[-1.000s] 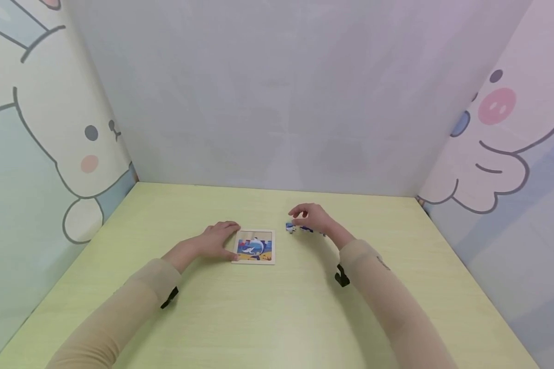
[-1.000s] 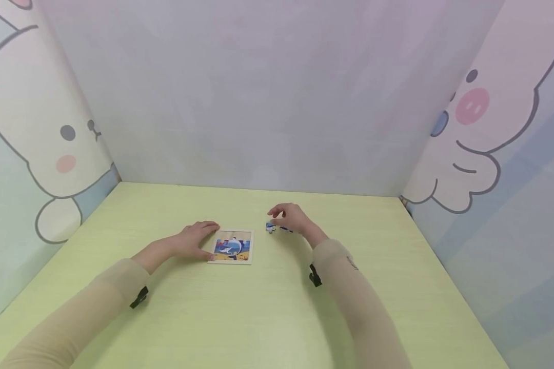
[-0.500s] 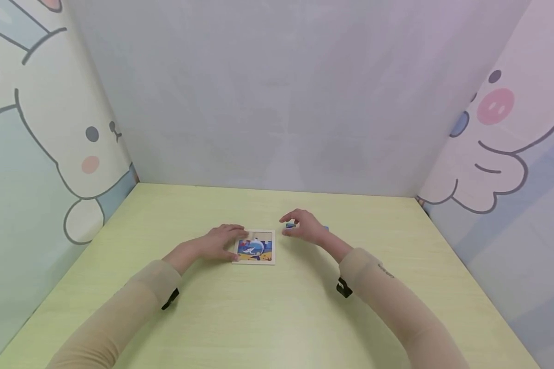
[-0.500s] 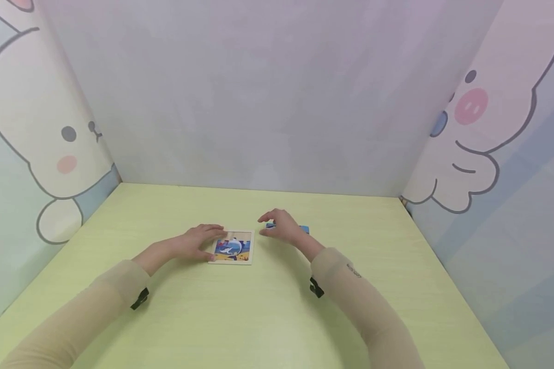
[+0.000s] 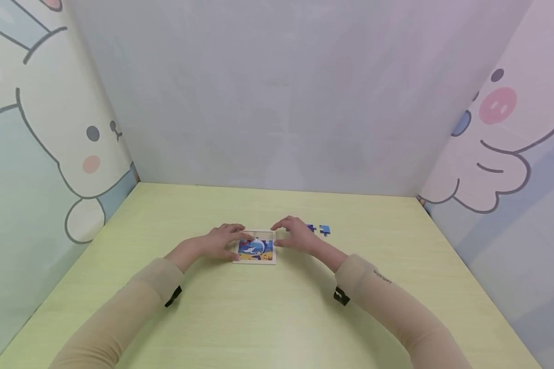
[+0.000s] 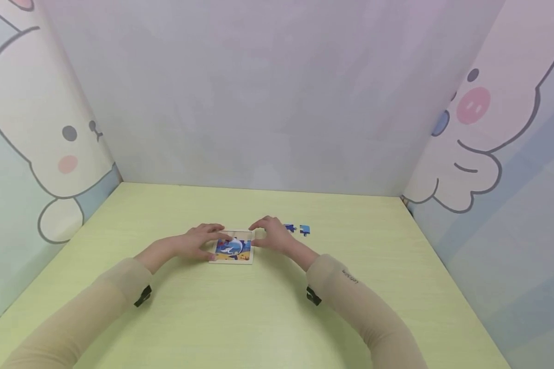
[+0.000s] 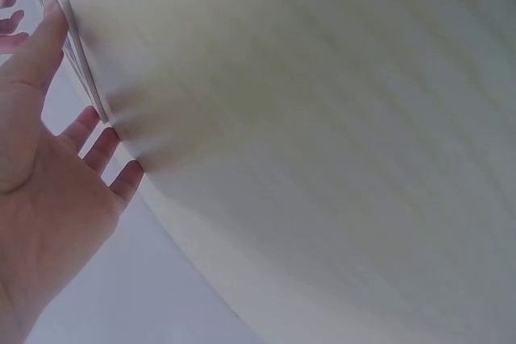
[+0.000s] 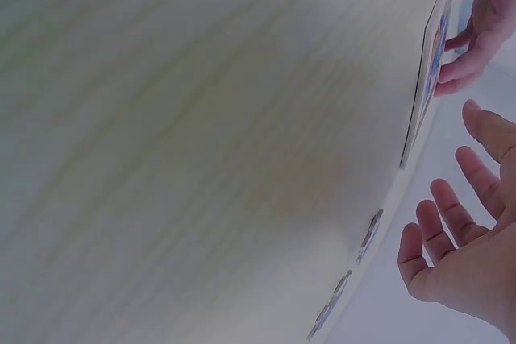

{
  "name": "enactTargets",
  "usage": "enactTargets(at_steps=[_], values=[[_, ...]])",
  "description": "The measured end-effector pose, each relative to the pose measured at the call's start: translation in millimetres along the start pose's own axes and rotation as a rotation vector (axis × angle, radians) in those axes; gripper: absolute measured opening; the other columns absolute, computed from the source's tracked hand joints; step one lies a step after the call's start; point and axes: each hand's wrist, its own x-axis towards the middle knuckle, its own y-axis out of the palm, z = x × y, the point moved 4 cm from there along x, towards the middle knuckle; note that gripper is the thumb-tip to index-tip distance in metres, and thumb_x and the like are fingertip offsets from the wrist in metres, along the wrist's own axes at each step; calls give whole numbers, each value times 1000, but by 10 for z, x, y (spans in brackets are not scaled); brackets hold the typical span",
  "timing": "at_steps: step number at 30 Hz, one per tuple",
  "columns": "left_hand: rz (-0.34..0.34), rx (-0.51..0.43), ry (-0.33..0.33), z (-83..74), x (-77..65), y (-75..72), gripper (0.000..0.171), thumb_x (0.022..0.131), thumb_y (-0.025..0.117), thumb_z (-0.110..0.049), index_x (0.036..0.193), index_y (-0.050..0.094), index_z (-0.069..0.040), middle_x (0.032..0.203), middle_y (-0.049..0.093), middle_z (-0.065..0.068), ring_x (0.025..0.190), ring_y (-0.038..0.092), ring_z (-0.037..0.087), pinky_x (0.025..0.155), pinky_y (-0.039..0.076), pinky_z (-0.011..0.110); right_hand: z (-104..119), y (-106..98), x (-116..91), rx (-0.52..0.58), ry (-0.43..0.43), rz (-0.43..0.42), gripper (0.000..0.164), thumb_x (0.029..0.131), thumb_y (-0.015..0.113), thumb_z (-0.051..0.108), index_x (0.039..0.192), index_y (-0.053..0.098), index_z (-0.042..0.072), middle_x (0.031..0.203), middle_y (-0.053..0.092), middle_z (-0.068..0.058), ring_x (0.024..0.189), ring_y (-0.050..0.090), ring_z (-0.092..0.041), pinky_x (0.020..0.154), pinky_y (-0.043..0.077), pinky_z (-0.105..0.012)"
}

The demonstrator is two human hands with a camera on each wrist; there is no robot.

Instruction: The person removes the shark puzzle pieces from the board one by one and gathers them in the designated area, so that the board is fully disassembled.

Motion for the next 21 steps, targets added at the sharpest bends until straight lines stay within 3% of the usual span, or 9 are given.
enactTargets(at_steps=[8,21], values=[[24,30,3,-6,2,6,60,89,62,-41,144,39,-31,153,23,15,138,22,42,103,24,66,8,119,32,-54,13,76,37,80,76,27,115,67,17,123,60,-5,120,49,-28,103,37,-46],[35,34,-12,-6,18,11,59,89,63,-41,143,40,-33,153,23,14,138,21,41,104,24,64,71,178,47,-109,32,110,30,78,77,28,105,72,16,116,57,-7,109,52,-25,98,40,-42]])
